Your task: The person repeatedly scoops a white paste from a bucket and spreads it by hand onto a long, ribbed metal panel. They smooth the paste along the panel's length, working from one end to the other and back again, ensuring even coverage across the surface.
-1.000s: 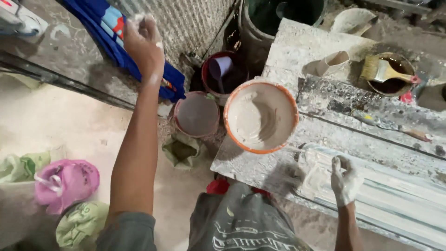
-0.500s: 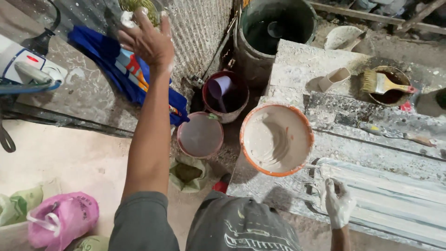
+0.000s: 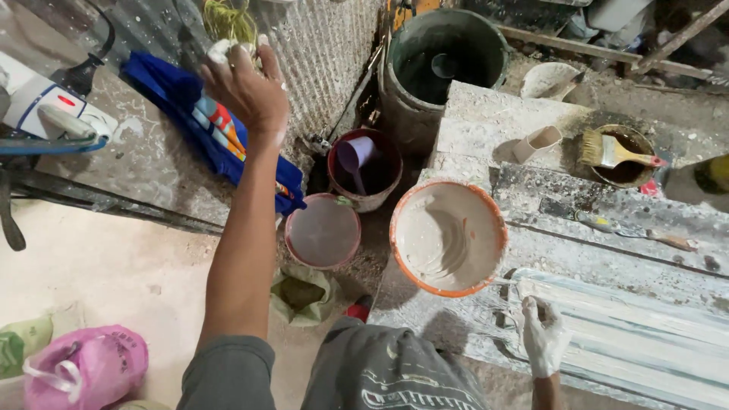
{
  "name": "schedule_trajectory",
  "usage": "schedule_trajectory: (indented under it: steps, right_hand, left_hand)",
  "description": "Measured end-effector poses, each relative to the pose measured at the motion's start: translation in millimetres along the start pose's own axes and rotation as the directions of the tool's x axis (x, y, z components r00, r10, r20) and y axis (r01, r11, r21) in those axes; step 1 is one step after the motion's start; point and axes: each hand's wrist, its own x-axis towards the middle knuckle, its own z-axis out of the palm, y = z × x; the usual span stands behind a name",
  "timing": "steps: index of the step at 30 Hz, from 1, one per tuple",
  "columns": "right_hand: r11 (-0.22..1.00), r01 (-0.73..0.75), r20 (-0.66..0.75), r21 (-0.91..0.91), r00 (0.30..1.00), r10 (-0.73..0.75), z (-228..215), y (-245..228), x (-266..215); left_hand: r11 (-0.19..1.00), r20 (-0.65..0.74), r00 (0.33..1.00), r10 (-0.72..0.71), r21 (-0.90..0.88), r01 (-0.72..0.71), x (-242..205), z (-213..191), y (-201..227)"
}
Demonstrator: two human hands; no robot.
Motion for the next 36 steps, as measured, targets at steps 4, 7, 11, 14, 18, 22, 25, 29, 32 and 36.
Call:
schedule_trajectory:
  steps: [4,7,11,14,18,22,25,29,32,36]
  right_hand:
    - [1.0,0.006,0.001,0.029,1.0,-0.007,-2.9,-9.6,3.3]
    - [0.997,-0.005,0.038,0.075,0.999,0.002,-8.8,-9.7,7.1]
    - [0.999,-0.01,0.02,0.044,1.0,0.009,-10.8,-29.7,7.6]
    - [1.0,0.011,-0.013,-0.01,1.0,-0.011,-14.1,-32.8,6.7]
    - [0.991,0.032,0.018,0.128,0.999,-0.035,-12.1,-26.0,8.7]
    - [0.978,0.066,0.069,0.2,0.994,-0.082,-5.0,-105.3,3.3]
    - [0.985,0.131,0.185,0.109,0.971,-0.15,24.1,-232.1,0.7]
    - [0.913,0.384,0.313,0.137,0.858,-0.407,108.6,-364.7,16.7]
    - [0.634,0.729,0.373,0.258,0.53,-0.762,195.9,-434.1,50.1]
    - [0.652,0.702,0.419,0.287,0.52,-0.744,294.4,-516.1,69.6]
  left_hand:
    - [0.921,0.072,0.997,0.032,-0.39,-0.002,16.4,-27.9,5.9]
    - [0.871,0.208,0.978,0.022,-0.484,0.083,33.0,-41.1,14.4]
    - [0.832,0.051,0.988,0.143,-0.547,-0.093,34.6,-33.6,9.7]
    - [0.799,-0.006,0.971,0.238,-0.567,-0.199,40.6,-34.0,10.2]
    - [0.786,0.004,0.912,0.411,-0.508,-0.353,48.0,-34.3,7.6]
    - [0.698,0.224,0.903,0.367,-0.708,-0.109,2.7,-47.0,24.4]
    - [0.659,0.314,0.937,0.152,-0.739,0.141,-61.2,-122.7,38.7]
    - [0.185,0.809,0.575,-0.118,-0.551,0.813,-172.9,-170.2,17.0]
    - [0.301,0.884,0.404,-0.233,-0.329,0.895,-217.9,-219.2,5.9]
    - [0.166,0.922,0.258,-0.29,-0.217,0.962,-250.1,-267.3,-19.6]
